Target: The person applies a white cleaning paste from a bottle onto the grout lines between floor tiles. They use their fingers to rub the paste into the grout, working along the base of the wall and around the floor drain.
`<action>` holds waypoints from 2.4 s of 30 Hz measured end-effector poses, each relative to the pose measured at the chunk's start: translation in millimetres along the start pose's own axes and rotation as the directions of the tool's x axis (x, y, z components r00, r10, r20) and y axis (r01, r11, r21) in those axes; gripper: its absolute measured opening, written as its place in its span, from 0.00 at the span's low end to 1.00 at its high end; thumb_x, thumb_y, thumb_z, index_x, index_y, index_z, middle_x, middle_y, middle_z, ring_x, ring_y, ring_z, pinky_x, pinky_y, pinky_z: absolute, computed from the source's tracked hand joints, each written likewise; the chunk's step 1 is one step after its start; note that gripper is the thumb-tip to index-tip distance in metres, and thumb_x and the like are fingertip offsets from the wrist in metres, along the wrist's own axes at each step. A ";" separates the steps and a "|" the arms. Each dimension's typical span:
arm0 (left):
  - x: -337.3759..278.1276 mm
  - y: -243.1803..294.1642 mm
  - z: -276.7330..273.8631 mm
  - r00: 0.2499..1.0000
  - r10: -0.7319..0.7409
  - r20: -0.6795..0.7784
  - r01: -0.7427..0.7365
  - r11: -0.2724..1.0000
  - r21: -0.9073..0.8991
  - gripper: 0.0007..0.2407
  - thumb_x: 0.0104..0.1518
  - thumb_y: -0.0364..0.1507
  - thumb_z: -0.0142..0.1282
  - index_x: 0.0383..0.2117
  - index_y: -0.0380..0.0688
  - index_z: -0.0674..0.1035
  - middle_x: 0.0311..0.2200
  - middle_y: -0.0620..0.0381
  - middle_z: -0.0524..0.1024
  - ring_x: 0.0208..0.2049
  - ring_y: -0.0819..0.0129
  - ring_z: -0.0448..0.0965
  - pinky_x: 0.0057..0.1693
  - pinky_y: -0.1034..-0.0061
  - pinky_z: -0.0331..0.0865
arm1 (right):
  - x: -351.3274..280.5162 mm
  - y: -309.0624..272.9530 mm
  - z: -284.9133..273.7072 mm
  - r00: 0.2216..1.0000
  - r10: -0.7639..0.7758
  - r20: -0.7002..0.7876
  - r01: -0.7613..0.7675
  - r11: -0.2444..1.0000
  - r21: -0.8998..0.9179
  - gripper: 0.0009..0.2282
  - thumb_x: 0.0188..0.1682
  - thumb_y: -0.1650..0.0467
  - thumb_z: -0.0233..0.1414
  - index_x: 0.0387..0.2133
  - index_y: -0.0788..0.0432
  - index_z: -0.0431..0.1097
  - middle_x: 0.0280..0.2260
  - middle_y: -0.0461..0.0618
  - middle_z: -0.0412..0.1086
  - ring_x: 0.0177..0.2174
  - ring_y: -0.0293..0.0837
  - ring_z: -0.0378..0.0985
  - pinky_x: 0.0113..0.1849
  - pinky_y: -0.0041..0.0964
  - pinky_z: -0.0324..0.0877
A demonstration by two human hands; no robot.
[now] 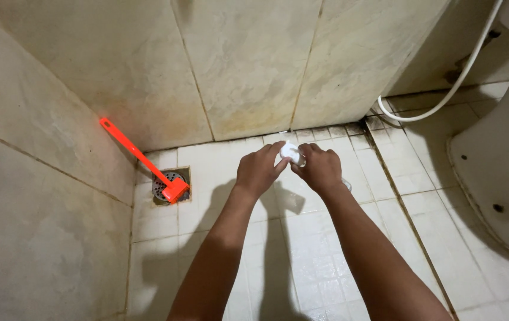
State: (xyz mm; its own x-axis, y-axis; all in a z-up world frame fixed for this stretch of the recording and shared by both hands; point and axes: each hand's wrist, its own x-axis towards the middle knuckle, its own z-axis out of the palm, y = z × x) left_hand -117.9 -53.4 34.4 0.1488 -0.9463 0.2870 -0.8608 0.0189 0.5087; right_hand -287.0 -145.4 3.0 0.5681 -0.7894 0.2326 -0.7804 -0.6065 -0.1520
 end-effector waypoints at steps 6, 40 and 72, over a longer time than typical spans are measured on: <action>3.4 2.2 -3.0 1.000 0.004 0.017 -0.005 0.999 0.040 0.20 0.59 0.44 0.56 0.54 0.51 0.77 0.39 0.56 0.82 0.33 0.56 0.84 0.38 0.63 0.77 | 0.0 1.0 -3.3 0.985 -0.098 -0.142 0.101 0.995 0.016 0.26 0.36 0.59 0.65 0.46 0.60 0.73 0.39 0.51 0.76 0.23 0.49 0.80 0.28 0.44 0.71; 38.8 78.6 53.9 0.977 0.210 -0.026 -0.211 0.976 -0.047 0.18 0.61 0.42 0.57 0.54 0.52 0.78 0.39 0.56 0.82 0.29 0.55 0.83 0.37 0.62 0.76 | -17.0 95.5 -51.7 0.978 0.205 0.042 -0.200 0.974 -0.110 0.20 0.41 0.59 0.64 0.43 0.54 0.73 0.38 0.51 0.75 0.33 0.50 0.82 0.42 0.47 0.74; 44.4 56.1 52.6 0.988 0.143 0.055 -0.143 0.990 -0.001 0.19 0.61 0.42 0.57 0.55 0.50 0.77 0.41 0.56 0.81 0.33 0.55 0.83 0.40 0.62 0.76 | -7.2 58.7 -79.7 0.960 0.137 0.244 -0.162 0.983 0.085 0.19 0.44 0.57 0.64 0.44 0.53 0.77 0.38 0.49 0.78 0.43 0.49 0.78 0.47 0.46 0.69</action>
State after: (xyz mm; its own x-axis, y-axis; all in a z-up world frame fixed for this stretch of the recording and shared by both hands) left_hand -185.2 -111.3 33.0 -0.0027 -0.9503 0.3114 -0.8725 0.1544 0.4635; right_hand -357.7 -167.7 68.9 0.5025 -0.8640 -0.0323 -0.8369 -0.4767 -0.2688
